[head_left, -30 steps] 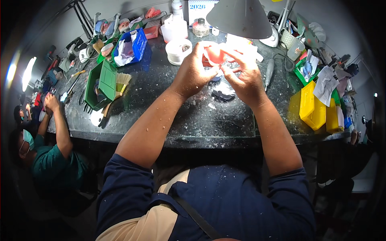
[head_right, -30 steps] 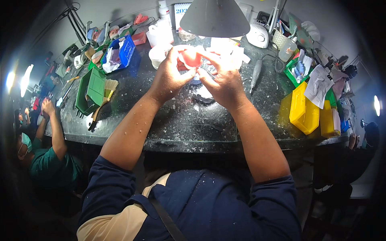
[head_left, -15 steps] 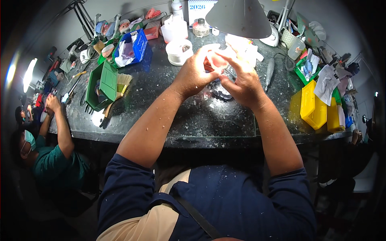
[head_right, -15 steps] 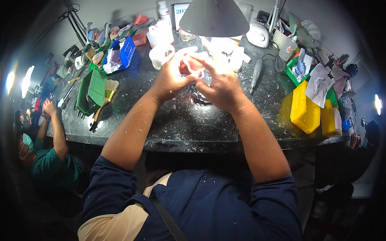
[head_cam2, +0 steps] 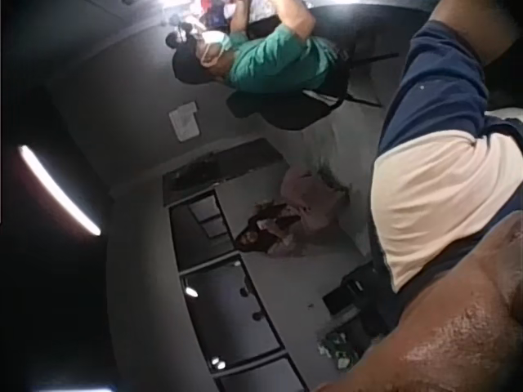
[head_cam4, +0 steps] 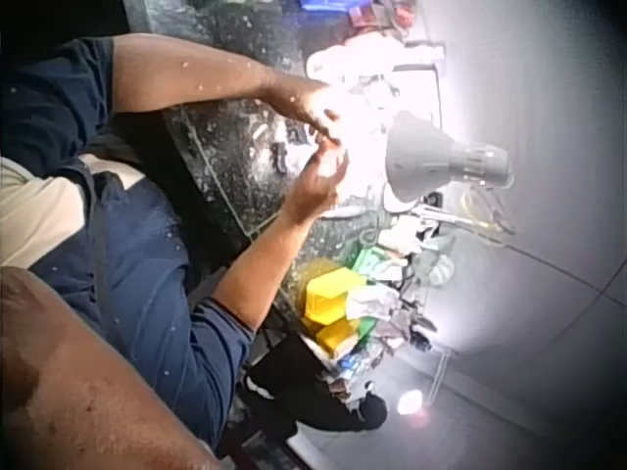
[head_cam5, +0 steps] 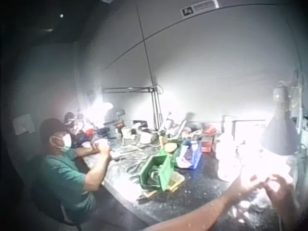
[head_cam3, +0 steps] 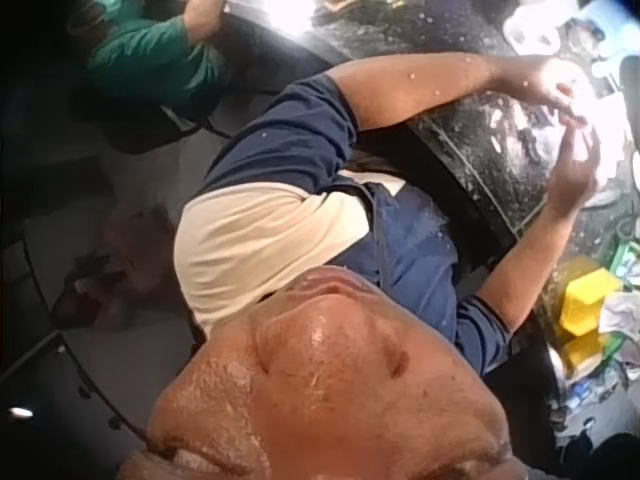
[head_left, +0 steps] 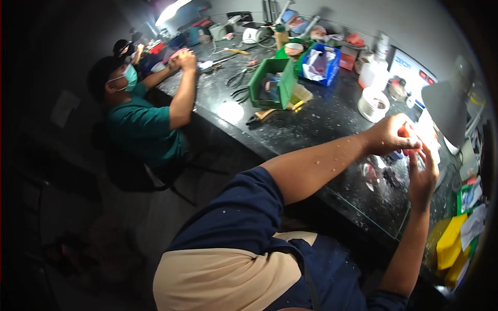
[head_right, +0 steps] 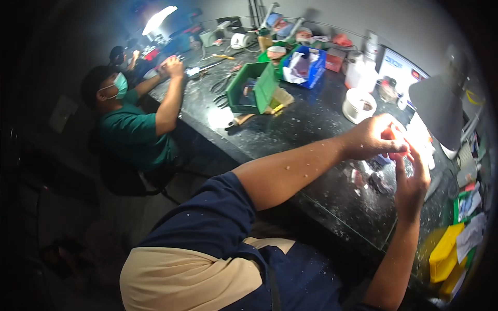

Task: The person holds and rotates a pink and white dental model by hand, then uses a metal tool to scrape the surface of a white plaster dental cast on a workbench.

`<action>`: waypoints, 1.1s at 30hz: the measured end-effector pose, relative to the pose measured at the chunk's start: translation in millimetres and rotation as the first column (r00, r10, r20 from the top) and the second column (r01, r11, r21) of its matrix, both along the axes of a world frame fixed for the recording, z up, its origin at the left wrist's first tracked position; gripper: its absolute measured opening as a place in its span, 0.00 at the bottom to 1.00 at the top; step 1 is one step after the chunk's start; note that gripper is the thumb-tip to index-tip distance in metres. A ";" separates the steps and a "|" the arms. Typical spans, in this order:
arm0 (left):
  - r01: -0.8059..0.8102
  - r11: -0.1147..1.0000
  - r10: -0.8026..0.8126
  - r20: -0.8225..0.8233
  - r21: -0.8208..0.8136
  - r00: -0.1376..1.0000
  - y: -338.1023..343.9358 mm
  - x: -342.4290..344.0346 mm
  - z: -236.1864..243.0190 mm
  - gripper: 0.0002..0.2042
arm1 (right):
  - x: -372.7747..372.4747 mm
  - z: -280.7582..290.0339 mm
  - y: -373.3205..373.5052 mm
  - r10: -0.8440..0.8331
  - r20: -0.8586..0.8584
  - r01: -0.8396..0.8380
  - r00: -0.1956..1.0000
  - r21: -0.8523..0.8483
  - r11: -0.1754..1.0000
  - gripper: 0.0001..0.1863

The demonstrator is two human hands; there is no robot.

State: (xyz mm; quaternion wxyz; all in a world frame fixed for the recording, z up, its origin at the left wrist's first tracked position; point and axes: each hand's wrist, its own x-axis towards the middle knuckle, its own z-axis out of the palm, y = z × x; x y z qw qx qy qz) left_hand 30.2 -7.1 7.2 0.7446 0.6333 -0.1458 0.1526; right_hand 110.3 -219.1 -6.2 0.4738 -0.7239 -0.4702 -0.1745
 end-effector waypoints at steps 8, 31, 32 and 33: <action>-0.552 0.729 0.359 0.460 0.405 0.812 -5.0 14.4 -10.2 0.28 | 46.7 -27.5 -19.5 0.255 -0.538 -0.169 0.803 0.205 0.964 0.22; -0.624 0.441 0.738 0.134 0.645 0.661 67.1 -190.8 59.4 0.11 | 3.7 -2.5 3.4 0.048 -0.361 -0.078 0.931 -0.070 0.995 0.19; -0.633 0.383 0.756 0.167 0.673 0.633 60.5 -195.1 62.6 0.12 | 3.2 -2.6 3.8 0.051 -0.360 -0.082 0.932 -0.070 0.994 0.19; -0.640 0.323 0.770 0.199 0.697 0.606 55.4 -197.0 63.6 0.13 | 2.4 -3.4 3.4 0.036 -0.361 -0.068 0.932 -0.076 0.995 0.19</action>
